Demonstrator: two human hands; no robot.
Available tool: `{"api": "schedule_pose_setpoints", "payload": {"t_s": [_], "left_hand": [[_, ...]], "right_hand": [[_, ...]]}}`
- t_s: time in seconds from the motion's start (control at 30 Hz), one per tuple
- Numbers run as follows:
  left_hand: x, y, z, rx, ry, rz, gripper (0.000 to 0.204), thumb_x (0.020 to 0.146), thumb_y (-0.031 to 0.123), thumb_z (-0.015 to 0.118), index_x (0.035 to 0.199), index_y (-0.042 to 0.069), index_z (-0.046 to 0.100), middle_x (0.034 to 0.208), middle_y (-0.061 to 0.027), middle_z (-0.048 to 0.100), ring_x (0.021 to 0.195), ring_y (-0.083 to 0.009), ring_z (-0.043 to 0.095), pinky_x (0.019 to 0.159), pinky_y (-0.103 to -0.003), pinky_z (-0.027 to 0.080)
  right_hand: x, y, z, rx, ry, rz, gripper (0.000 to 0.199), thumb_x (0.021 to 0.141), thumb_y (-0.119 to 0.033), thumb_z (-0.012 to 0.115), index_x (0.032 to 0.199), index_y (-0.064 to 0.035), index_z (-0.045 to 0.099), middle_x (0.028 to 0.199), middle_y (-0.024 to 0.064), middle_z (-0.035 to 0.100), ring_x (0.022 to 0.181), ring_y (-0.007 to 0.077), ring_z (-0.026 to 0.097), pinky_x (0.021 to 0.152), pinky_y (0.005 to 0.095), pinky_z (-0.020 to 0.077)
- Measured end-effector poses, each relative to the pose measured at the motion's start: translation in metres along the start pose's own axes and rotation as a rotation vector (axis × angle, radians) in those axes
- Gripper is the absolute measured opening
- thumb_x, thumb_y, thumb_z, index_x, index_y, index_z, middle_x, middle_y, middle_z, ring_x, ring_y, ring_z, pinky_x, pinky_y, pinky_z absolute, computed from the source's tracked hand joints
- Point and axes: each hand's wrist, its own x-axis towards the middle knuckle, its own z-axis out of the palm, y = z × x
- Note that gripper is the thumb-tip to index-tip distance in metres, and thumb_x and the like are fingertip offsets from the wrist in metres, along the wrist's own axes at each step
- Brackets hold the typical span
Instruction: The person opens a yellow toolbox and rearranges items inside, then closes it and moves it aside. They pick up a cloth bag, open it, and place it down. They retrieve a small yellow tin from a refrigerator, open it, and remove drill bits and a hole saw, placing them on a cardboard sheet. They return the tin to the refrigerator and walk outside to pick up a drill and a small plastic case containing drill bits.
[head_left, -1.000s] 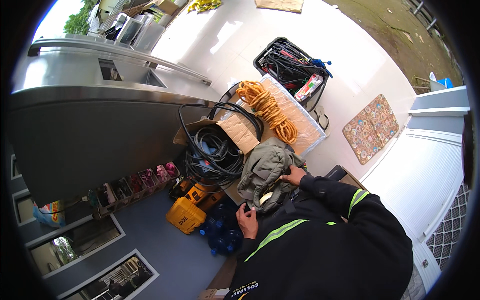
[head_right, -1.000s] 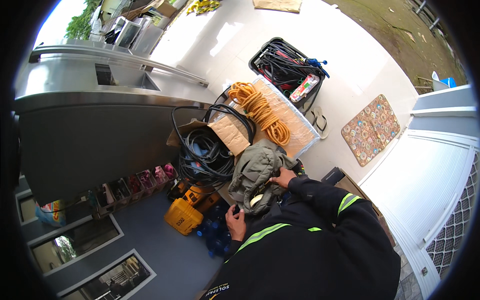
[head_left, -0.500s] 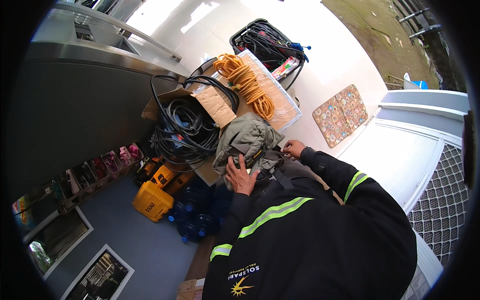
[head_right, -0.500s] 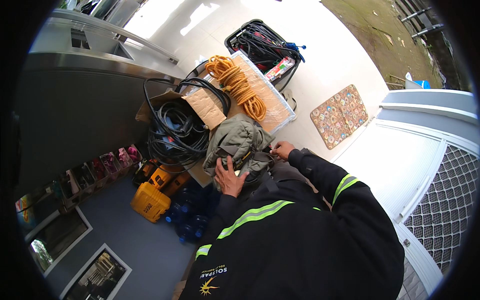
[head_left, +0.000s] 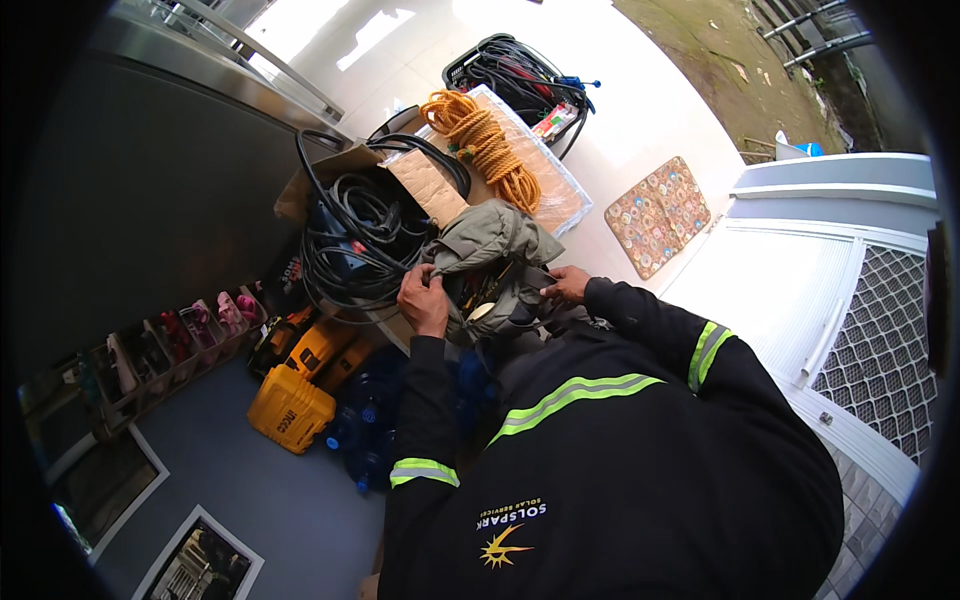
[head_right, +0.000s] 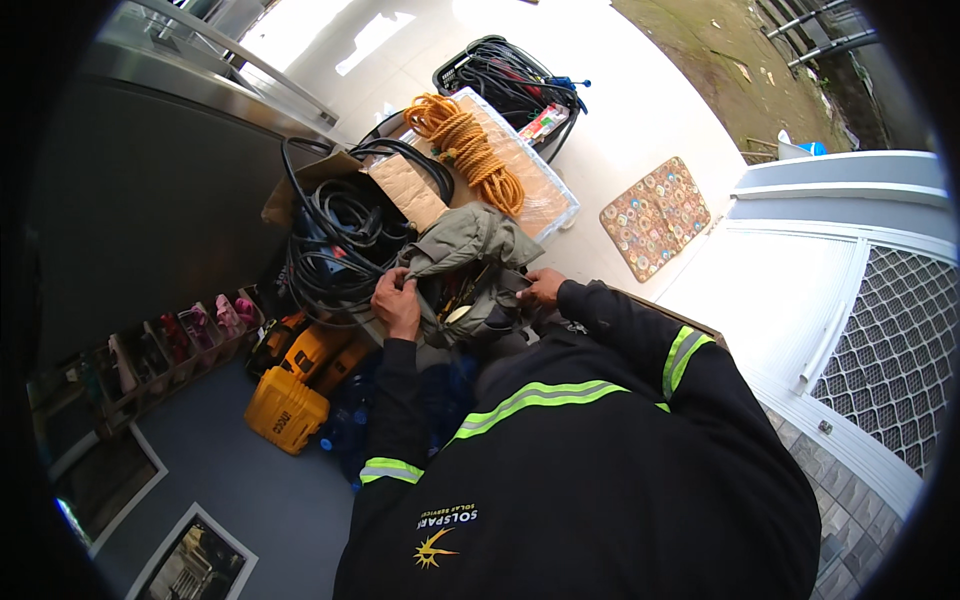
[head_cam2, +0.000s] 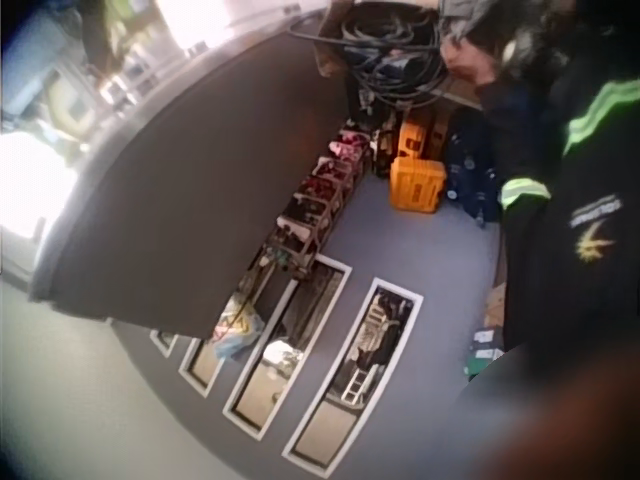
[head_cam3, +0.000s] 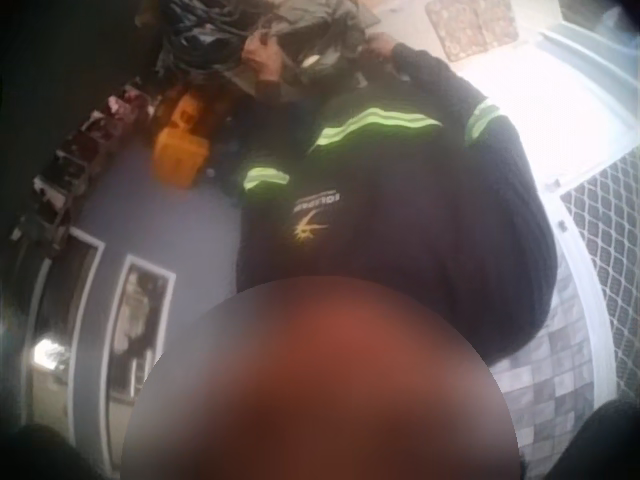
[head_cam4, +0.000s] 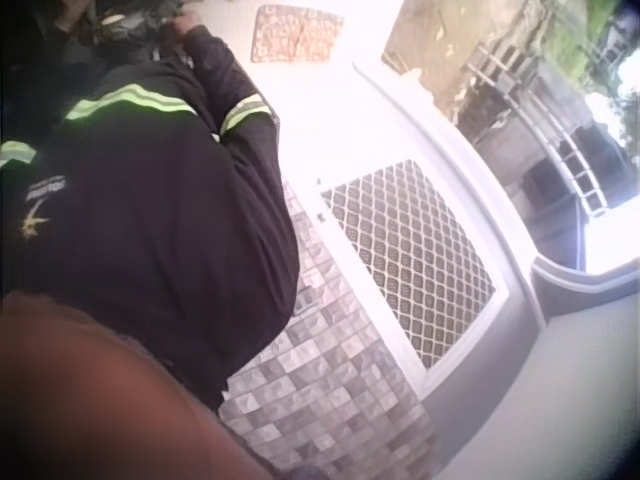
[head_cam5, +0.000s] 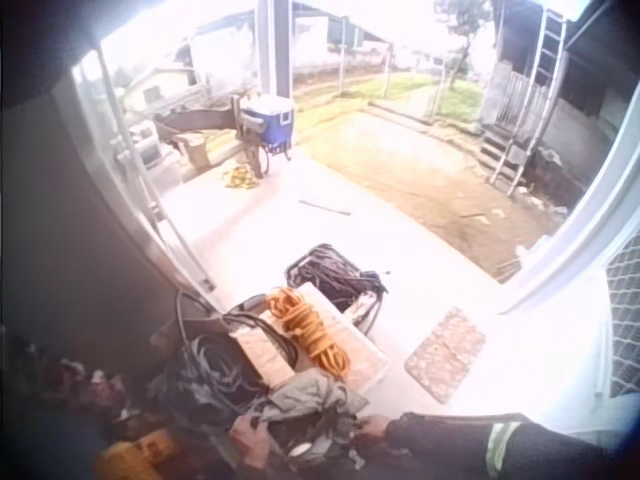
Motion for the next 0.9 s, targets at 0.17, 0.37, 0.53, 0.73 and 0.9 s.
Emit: {"api": "schedule_pose_setpoints", "payload": {"t_s": [0.17, 0.37, 0.53, 0.73, 0.9], "left_hand": [[0.011, -0.015, -0.004, -0.111, 0.109, -0.100, 0.019, 0.079, 0.000, 0.077, 0.096, 0.006, 0.070, 0.081, -0.0086, 0.069, 0.074, -0.0280, 0.069, 0.070, -0.042, 0.053], [0.023, -0.039, -0.016, -0.089, 0.291, -0.266, 0.019, 0.082, 0.002, 0.079, 0.096, 0.007, 0.067, 0.079, -0.0067, 0.070, 0.072, -0.0255, 0.068, 0.069, -0.041, 0.053], [-0.018, -0.023, -0.012, 0.009, 0.127, 0.104, 0.017, 0.088, 0.002, 0.071, 0.103, 0.007, 0.065, 0.099, -0.0124, 0.067, 0.093, -0.0394, 0.067, 0.077, -0.047, 0.052], [-0.079, 0.001, 0.003, 0.092, -0.324, 0.268, 0.018, 0.091, 0.012, 0.070, 0.109, 0.007, 0.071, 0.102, -0.0119, 0.065, 0.101, -0.0383, 0.061, 0.090, -0.051, 0.045], [-0.060, 0.025, 0.001, 0.093, -0.237, 0.192, 0.022, 0.093, 0.015, 0.071, 0.112, 0.003, 0.071, 0.107, -0.0153, 0.066, 0.102, -0.0398, 0.062, 0.091, -0.052, 0.048]], "right_hand": [[-0.027, -0.032, 0.011, 0.179, 0.110, 0.136, 0.036, 0.090, -0.016, 0.082, 0.120, 0.0003, 0.070, 0.092, 0.0084, 0.074, 0.089, 0.0154, 0.070, 0.077, 0.0316, 0.0538], [-0.045, -0.072, 0.050, 0.056, 0.018, -0.183, 0.034, 0.091, -0.022, 0.082, 0.112, 0.0005, 0.069, 0.082, 0.0037, 0.070, 0.075, 0.0109, 0.059, 0.069, 0.0307, 0.0488], [-0.056, -0.051, 0.034, -0.065, 0.042, 0.065, 0.038, 0.092, -0.027, 0.082, 0.119, -0.0034, 0.070, 0.083, 0.0060, 0.068, 0.077, 0.0168, 0.064, 0.068, 0.0338, 0.0508], [-0.024, 0.009, 0.001, -0.670, -0.170, -0.437, 0.042, 0.090, -0.030, 0.086, 0.122, -0.0077, 0.070, 0.116, 0.0073, 0.066, 0.103, 0.0219, 0.068, 0.075, 0.0421, 0.0595], [-0.010, 0.009, 0.005, 0.185, -0.107, 0.341, 0.059, 0.084, -0.051, 0.087, 0.118, -0.0042, 0.076, 0.116, 0.0110, 0.069, 0.108, 0.0255, 0.071, 0.074, 0.0473, 0.0644]]}}
